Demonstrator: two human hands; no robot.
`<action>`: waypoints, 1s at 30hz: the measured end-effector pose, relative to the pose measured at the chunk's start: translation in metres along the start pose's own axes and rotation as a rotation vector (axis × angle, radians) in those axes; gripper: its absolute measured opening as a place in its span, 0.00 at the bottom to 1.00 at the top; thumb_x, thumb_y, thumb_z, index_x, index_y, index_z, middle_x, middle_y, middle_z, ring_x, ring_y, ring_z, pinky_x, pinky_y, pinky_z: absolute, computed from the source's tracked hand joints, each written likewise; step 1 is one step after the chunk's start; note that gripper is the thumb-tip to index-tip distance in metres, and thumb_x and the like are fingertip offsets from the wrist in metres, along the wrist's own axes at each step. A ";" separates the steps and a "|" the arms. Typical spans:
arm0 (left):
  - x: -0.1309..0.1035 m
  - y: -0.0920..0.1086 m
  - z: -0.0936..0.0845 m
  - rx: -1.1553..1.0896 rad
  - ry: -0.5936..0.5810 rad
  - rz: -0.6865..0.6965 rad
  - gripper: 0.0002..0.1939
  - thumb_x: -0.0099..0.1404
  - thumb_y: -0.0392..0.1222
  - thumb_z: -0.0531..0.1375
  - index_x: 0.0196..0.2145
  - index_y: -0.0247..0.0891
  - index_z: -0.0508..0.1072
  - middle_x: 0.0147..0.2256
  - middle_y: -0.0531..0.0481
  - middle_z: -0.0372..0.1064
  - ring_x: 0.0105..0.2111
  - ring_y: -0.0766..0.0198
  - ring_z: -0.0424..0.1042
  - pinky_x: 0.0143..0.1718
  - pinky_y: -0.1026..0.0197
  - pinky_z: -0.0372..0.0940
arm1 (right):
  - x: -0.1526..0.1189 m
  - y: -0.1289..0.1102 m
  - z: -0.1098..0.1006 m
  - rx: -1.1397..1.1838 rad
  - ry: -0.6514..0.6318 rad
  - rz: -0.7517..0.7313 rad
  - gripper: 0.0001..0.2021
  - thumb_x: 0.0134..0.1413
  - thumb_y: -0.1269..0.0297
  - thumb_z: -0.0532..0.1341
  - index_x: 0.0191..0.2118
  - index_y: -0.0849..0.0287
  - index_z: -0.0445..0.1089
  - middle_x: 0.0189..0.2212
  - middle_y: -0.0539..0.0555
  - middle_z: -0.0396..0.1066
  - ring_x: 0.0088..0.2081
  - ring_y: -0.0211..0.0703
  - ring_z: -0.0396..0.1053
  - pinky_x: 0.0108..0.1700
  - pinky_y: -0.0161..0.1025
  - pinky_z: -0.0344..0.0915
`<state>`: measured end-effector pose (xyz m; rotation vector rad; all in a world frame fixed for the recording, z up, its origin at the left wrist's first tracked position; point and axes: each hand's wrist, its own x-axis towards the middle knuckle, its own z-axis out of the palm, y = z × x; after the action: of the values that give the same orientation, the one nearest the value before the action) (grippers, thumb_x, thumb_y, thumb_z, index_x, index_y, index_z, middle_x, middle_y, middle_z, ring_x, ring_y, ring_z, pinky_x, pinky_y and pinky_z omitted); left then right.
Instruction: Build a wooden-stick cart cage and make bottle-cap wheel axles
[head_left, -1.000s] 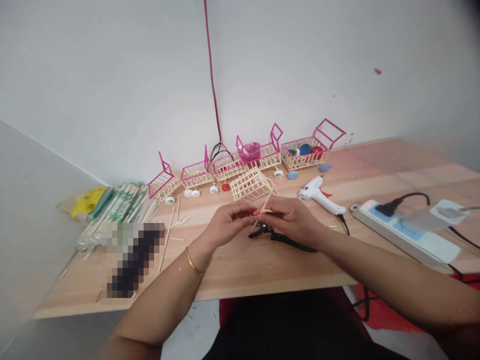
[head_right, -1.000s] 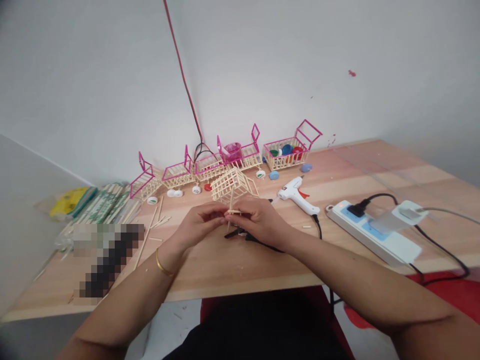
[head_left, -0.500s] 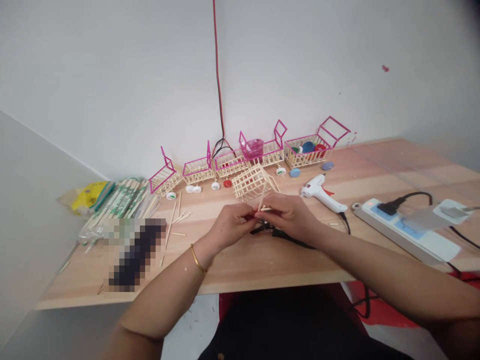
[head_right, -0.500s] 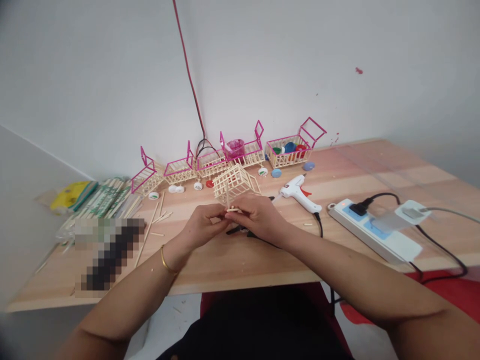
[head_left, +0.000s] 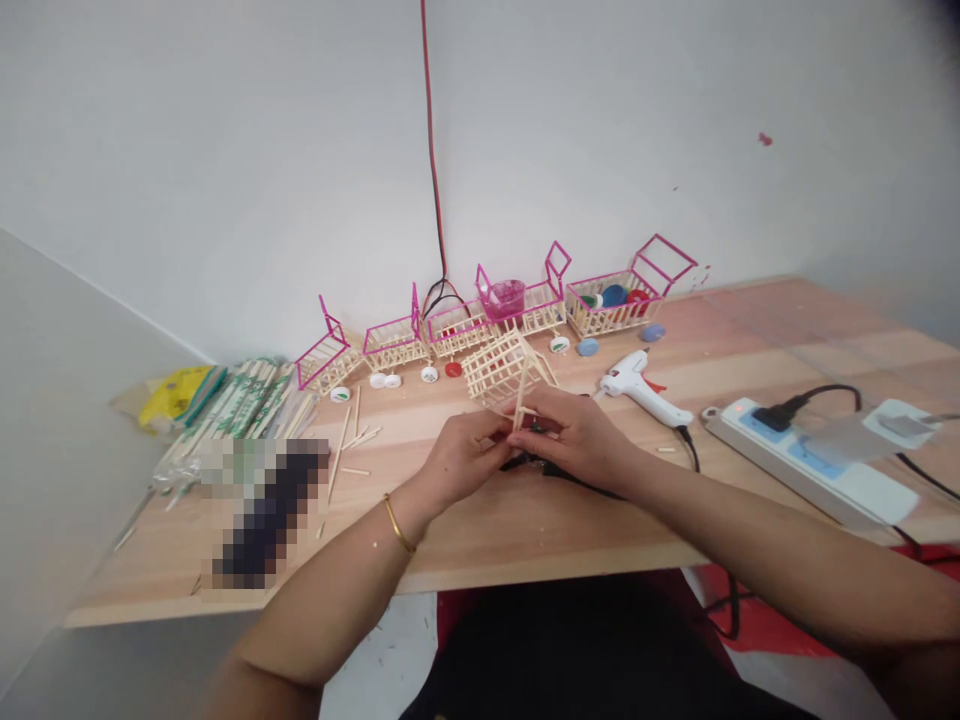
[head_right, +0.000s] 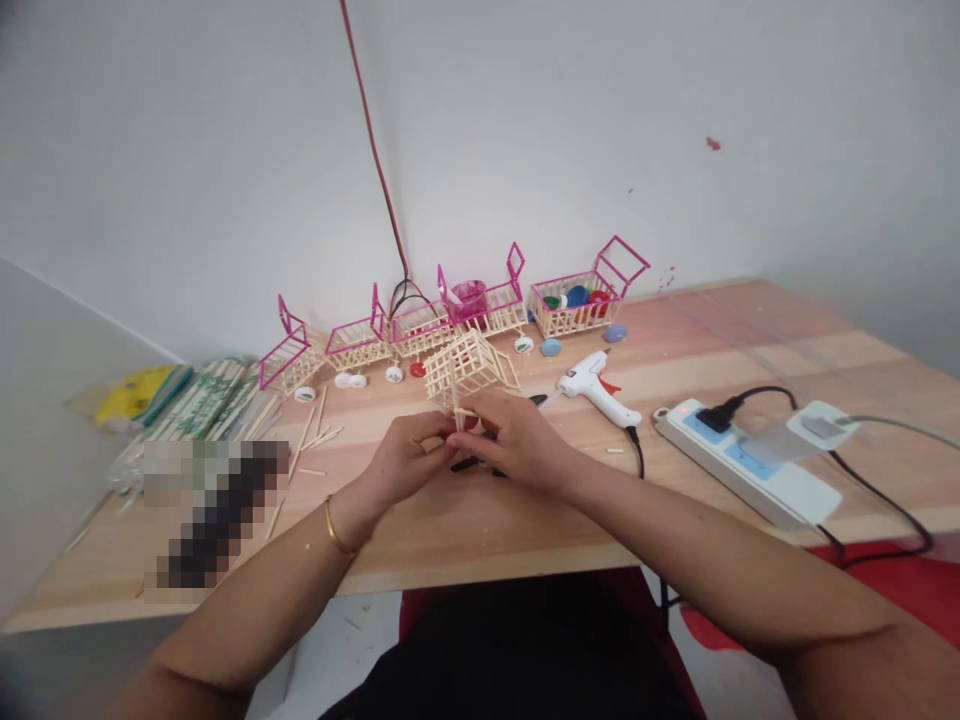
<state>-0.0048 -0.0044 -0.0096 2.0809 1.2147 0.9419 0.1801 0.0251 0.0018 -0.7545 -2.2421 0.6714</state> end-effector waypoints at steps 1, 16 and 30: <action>0.001 0.000 -0.001 -0.023 0.032 -0.010 0.08 0.62 0.41 0.58 0.32 0.36 0.75 0.29 0.50 0.74 0.29 0.66 0.70 0.32 0.66 0.62 | -0.001 0.001 0.001 0.002 0.001 0.004 0.11 0.57 0.59 0.59 0.43 0.59 0.68 0.32 0.54 0.67 0.35 0.43 0.65 0.38 0.40 0.63; 0.010 -0.016 -0.020 -0.231 0.407 -0.196 0.09 0.60 0.44 0.60 0.30 0.34 0.73 0.28 0.51 0.71 0.29 0.67 0.67 0.34 0.64 0.63 | -0.006 0.016 0.022 -0.127 -0.105 -0.060 0.11 0.60 0.71 0.53 0.46 0.59 0.68 0.38 0.58 0.71 0.41 0.46 0.67 0.44 0.46 0.62; 0.004 -0.003 -0.004 -0.045 0.141 0.064 0.09 0.64 0.41 0.57 0.34 0.37 0.76 0.34 0.48 0.75 0.34 0.64 0.72 0.38 0.63 0.64 | -0.002 0.012 0.004 -0.023 0.096 -0.135 0.11 0.61 0.62 0.55 0.48 0.56 0.67 0.37 0.56 0.71 0.39 0.44 0.68 0.42 0.42 0.65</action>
<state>-0.0079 0.0006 -0.0080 2.0577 1.1904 1.1526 0.1818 0.0310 -0.0093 -0.6263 -2.1933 0.5342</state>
